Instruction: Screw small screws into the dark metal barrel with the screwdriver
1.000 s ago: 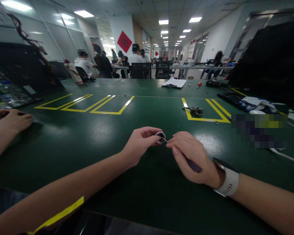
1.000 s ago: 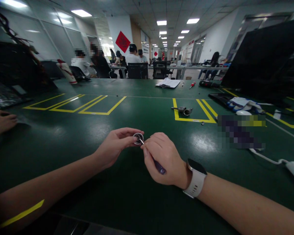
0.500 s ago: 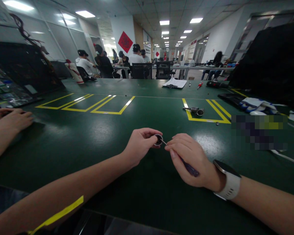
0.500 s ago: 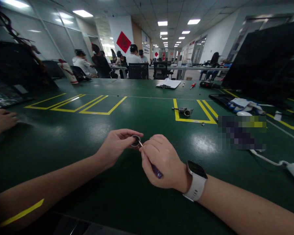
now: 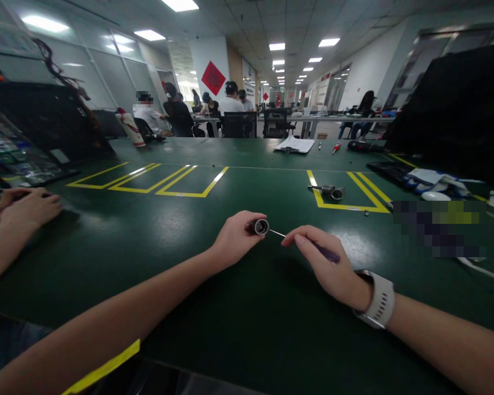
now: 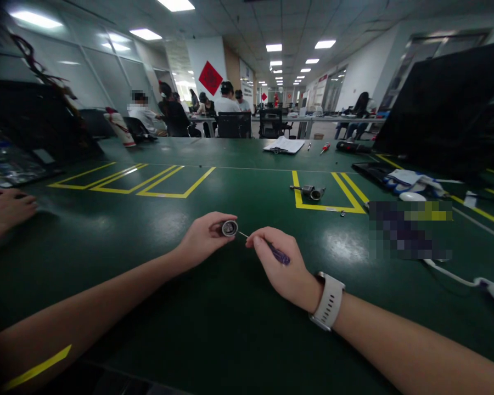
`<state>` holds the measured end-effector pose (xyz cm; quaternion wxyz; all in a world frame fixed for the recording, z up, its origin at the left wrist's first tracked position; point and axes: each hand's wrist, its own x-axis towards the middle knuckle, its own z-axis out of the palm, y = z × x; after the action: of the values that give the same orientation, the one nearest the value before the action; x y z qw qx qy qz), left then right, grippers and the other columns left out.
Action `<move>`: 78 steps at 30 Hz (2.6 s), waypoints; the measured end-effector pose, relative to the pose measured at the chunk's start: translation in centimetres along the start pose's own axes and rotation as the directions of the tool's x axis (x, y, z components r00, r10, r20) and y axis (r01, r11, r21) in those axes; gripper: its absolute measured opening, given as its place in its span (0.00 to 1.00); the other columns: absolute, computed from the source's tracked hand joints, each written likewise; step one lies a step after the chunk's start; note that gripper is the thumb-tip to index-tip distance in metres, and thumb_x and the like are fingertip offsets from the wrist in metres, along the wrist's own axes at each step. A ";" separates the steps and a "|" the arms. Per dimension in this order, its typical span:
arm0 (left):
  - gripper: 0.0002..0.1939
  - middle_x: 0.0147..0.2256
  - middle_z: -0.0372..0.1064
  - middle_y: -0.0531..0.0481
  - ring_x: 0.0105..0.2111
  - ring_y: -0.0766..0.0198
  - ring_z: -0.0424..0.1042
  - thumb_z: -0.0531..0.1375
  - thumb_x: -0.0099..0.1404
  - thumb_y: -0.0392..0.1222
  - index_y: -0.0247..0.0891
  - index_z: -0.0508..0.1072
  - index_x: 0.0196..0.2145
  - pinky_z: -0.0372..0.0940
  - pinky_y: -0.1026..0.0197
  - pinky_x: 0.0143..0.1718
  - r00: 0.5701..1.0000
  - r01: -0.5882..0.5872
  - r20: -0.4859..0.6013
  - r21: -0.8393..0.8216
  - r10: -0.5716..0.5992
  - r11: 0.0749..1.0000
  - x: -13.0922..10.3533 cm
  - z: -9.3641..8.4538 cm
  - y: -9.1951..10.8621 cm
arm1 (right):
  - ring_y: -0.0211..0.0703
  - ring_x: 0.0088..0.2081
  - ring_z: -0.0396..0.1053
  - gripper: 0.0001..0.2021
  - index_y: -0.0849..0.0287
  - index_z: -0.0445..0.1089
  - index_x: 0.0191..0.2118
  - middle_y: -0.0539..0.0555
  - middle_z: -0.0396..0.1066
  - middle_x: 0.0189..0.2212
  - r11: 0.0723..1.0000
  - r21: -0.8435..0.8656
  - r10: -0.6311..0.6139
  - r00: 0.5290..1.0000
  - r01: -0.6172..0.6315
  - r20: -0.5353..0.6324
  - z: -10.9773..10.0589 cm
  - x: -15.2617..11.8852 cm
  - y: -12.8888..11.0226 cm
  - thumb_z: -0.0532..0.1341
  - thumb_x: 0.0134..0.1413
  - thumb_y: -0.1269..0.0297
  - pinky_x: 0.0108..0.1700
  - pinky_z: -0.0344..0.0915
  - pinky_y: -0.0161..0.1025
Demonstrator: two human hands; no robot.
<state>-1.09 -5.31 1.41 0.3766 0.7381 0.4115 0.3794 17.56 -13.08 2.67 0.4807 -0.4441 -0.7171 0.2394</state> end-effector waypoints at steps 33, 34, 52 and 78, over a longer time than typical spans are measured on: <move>0.09 0.23 0.60 0.56 0.25 0.67 0.60 0.59 0.56 0.43 0.36 0.63 0.24 0.54 0.64 0.27 0.959 -0.255 0.237 0.496 0.152 0.830 2.7 -0.5 -1.3 | 0.43 0.36 0.67 0.07 0.58 0.69 0.36 0.53 0.70 0.33 0.991 0.028 0.125 0.970 -0.133 0.209 0.6 1.4 0.5 0.55 0.56 0.65 0.40 0.63 0.42; 0.09 0.23 0.60 0.56 0.25 0.67 0.60 0.59 0.56 0.42 0.36 0.63 0.24 0.55 0.64 0.28 0.953 -0.276 0.252 0.503 0.166 0.819 2.7 -0.5 -1.2 | 0.43 0.37 0.67 0.07 0.58 0.69 0.36 0.54 0.70 0.34 0.987 0.053 0.136 0.966 -0.151 0.219 0.5 1.4 0.5 0.55 0.56 0.64 0.40 0.63 0.43; 0.09 0.24 0.60 0.56 0.26 0.67 0.61 0.58 0.58 0.41 0.36 0.63 0.24 0.56 0.64 0.29 0.957 -0.281 0.201 0.472 0.209 0.835 2.3 -0.5 -1.3 | 0.43 0.37 0.69 0.07 0.59 0.71 0.31 0.53 0.72 0.31 0.642 0.637 0.396 0.896 -0.427 0.201 0.4 2.0 1.8 0.58 0.53 0.64 0.45 0.61 0.44; 0.08 0.27 0.63 0.54 0.27 0.66 0.62 0.57 0.59 0.43 0.37 0.64 0.26 0.57 0.62 0.30 0.914 -0.405 0.228 0.478 0.335 0.780 4.1 1.3 -1.6 | 0.40 0.32 0.67 0.07 0.59 0.71 0.28 0.52 0.71 0.27 0.604 0.709 0.434 0.896 -0.363 0.089 0.3 1.5 3.1 0.57 0.51 0.65 0.36 0.60 0.40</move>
<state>1.04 -1.34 0.49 0.1093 0.9010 0.3189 0.2729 18.37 -10.26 0.91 0.5807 -0.3830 -0.4281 0.5769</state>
